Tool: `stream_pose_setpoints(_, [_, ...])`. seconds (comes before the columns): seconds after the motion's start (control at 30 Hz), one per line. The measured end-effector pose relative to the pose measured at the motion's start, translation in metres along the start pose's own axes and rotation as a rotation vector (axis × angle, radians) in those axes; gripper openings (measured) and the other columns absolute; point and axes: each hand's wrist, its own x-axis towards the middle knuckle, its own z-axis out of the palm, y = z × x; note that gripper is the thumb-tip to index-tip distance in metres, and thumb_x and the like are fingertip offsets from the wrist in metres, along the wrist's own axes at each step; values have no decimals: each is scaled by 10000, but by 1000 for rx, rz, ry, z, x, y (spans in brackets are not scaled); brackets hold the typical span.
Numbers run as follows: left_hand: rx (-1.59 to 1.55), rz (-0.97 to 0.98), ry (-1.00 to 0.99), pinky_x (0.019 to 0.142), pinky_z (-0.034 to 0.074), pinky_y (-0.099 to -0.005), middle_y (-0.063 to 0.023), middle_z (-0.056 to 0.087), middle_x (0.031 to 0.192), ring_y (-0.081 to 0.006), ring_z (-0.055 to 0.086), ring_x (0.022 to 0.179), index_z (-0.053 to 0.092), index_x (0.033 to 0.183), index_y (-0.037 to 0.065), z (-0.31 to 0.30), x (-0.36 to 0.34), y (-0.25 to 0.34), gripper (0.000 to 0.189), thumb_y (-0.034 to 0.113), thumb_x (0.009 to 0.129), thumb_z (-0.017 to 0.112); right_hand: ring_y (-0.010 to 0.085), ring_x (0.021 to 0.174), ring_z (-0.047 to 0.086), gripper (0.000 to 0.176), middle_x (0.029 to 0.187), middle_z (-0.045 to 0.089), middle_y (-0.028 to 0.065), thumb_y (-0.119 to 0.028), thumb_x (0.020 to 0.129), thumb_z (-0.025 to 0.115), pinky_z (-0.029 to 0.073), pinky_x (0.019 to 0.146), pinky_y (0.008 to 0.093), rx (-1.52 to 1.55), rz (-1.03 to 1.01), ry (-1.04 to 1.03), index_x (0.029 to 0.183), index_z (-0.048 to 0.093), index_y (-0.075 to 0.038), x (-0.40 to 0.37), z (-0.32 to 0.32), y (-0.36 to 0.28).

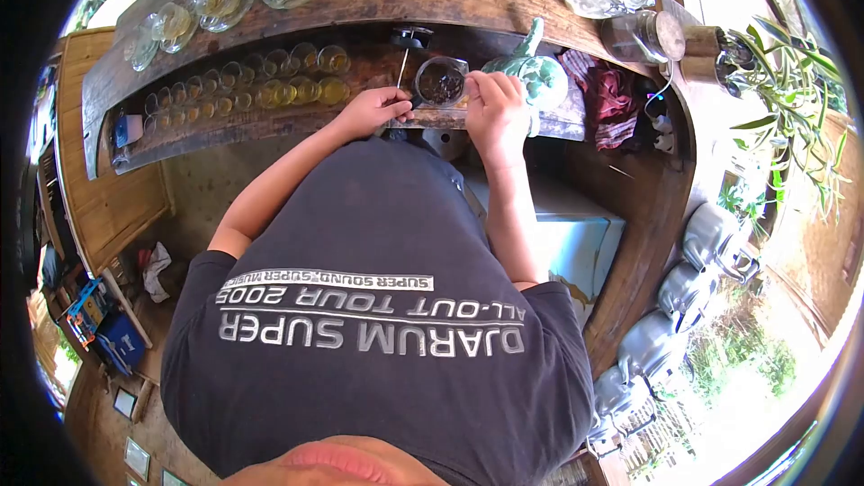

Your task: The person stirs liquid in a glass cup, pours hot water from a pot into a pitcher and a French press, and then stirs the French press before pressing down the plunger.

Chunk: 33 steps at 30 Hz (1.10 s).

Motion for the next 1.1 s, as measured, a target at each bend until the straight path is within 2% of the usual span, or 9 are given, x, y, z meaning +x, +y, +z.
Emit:
stream_pose_setpoints(0.1, [18,-7,1,907,567,-301,-51,786,1030,-108,704,940,722,1140,-21,2,-1,3,261,232,1104,671,323,829,656,33,853,698,76,-74,918,779,552,752,436,31,-2,-99,947,772,-60,0,12,6])
stream_pose_setpoints(0.27, [-58,-19,17,903,568,-300,-51,786,1036,-106,702,933,719,1148,-21,4,-4,2,263,233,1107,666,314,819,647,50,877,703,70,-65,908,783,552,738,423,39,-17,-55,956,771,-57,-6,0,-21])
stream_pose_setpoints(0.37, [-74,-36,18,895,569,-299,-53,788,1036,-108,701,923,716,1155,-26,5,-3,6,262,227,1104,671,318,823,651,45,845,679,81,-55,908,778,546,734,438,58,-12,-150,950,764,-53,-15,5,-16])
stream_pose_setpoints(0.5, [-42,11,43,877,568,-296,-56,788,1012,-114,697,903,721,1158,-32,6,-5,6,257,213,1100,674,326,836,663,31,864,697,73,-71,921,767,553,751,442,-19,-15,-9,951,771,-63,-10,3,0])
stream_pose_setpoints(0.63, [-44,3,78,868,572,-304,-66,796,1001,-128,710,890,731,1169,-37,9,-5,4,274,222,1092,683,313,828,667,45,873,713,63,-80,913,779,563,752,425,-38,-22,-58,957,778,-74,-11,20,12])
stream_pose_setpoints(0.77, [-15,17,100,869,576,-312,-70,800,1003,-134,721,887,733,1174,-34,10,-6,4,281,229,1087,689,299,823,663,57,865,706,51,-89,897,792,565,729,417,70,-55,-95,951,772,-83,-10,16,-10])
stream_pose_setpoints(0.87, [3,-9,99,875,578,-313,-65,800,992,-131,725,891,734,1174,-33,10,-7,8,281,231,1086,692,297,824,656,53,858,696,48,-89,891,796,564,734,417,20,-66,-162,933,764,-92,-16,6,-15])
stream_pose_setpoints(1.1, [-60,27,94,886,585,-312,-106,799,1017,-149,736,919,717,1197,-62,12,-7,2,286,203,1097,673,308,823,655,50,863,701,61,-101,913,779,561,750,425,-57,-40,-64,962,779,-89,-10,25,10])
